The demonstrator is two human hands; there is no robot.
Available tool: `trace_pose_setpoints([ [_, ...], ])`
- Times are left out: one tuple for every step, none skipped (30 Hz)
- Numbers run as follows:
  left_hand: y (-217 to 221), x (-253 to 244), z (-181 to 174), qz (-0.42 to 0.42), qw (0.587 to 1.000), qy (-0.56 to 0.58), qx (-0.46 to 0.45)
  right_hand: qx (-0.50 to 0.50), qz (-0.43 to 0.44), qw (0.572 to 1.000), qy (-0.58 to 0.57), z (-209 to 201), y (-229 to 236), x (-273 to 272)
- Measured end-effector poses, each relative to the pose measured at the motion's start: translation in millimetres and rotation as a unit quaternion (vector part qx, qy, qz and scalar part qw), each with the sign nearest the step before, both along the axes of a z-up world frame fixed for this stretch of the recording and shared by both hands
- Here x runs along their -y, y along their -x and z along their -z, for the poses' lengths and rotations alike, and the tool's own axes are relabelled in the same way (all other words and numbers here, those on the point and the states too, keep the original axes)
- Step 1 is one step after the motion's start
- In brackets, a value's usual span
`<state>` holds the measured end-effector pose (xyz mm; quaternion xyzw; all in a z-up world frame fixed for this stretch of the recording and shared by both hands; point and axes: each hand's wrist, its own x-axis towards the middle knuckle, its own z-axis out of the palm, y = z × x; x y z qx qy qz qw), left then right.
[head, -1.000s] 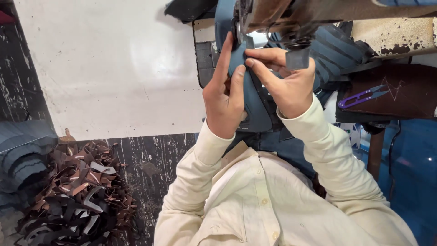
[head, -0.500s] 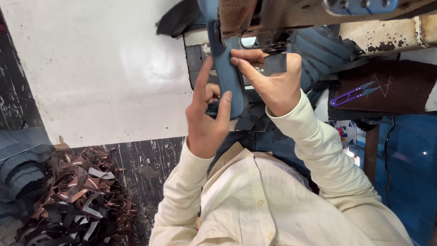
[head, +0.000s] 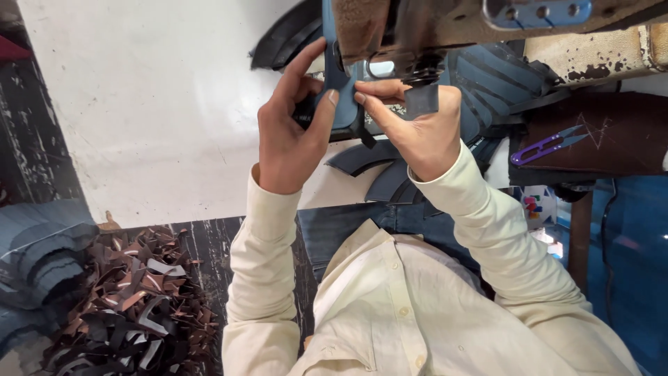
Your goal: Stitch together precut pieces of shoe uppers using an industrial sewing machine.
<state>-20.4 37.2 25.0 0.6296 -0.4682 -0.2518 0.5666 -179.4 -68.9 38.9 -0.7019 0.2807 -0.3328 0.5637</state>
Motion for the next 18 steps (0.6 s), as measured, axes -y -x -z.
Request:
trace_pose_setpoints([
  [-2.5,4.2,2.8,0.001,1.0,-0.001,0.002,0.002,0.001,1.0,-0.001,0.3,0.1,0.5],
  [-5.4,9.0,5.3,0.005,1.0,0.015,0.002,-0.003,0.006,1.0,-0.001,0.2,-0.1,1.5],
  [-8.3,13.7,7.8,0.008,0.999,0.031,0.002,-0.007,0.011,1.0,-0.001,0.2,-0.3,2.3],
  [-10.9,17.7,10.3,0.01,0.999,0.03,0.003,-0.006,0.012,1.0,-0.001,0.6,-0.5,3.1],
  [-13.5,21.5,13.3,0.007,0.999,0.046,0.018,-0.012,0.014,1.0,0.0,1.5,-0.7,3.6],
  [-15.0,24.9,17.1,0.004,0.998,0.062,0.031,-0.02,0.016,1.0,0.001,2.8,-0.1,3.9],
  [-16.8,27.9,18.0,0.005,0.998,0.062,0.031,-0.02,0.016,1.0,0.001,3.4,0.3,4.3],
  [-18.4,30.0,19.3,-0.006,0.997,0.059,0.05,-0.004,0.014,1.0,-0.009,4.2,0.7,4.0],
  [-20.1,31.9,20.8,-0.017,0.996,0.055,0.068,0.011,0.012,1.0,-0.018,5.1,1.0,3.5],
  [-19.4,31.4,18.9,-0.017,0.996,0.054,0.068,0.011,0.011,1.0,-0.019,6.6,0.8,1.6],
  [-18.9,31.1,16.6,-0.019,0.995,0.063,0.072,0.056,0.016,0.997,-0.06,7.7,0.5,-0.3],
  [-19.6,33.2,13.2,-0.021,0.994,0.075,0.077,0.102,0.02,0.99,-0.098,7.8,-0.9,0.1],
  [-20.4,34.4,11.0,-0.021,0.994,0.076,0.078,0.103,0.019,0.99,-0.097,13.2,-1.3,0.9],
  [-19.7,33.9,10.0,-0.012,0.996,0.066,0.054,0.108,0.026,0.987,-0.118,19.8,-0.2,0.3],
  [-18.8,33.4,9.6,-0.003,0.998,0.057,0.029,0.112,0.033,0.983,-0.138,26.9,1.1,-0.4],
  [-18.7,35.4,3.1,-0.003,0.998,0.055,0.028,0.111,0.034,0.983,-0.14,34.4,4.8,3.3],
  [-18.4,37.8,-3.3,0.045,0.997,0.042,-0.044,0.106,0.03,0.986,-0.125,41.9,8.8,7.2],
  [-18.4,40.8,-10.4,0.095,0.988,0.03,-0.116,0.102,0.027,0.988,-0.11,49.0,12.7,11.1],
])
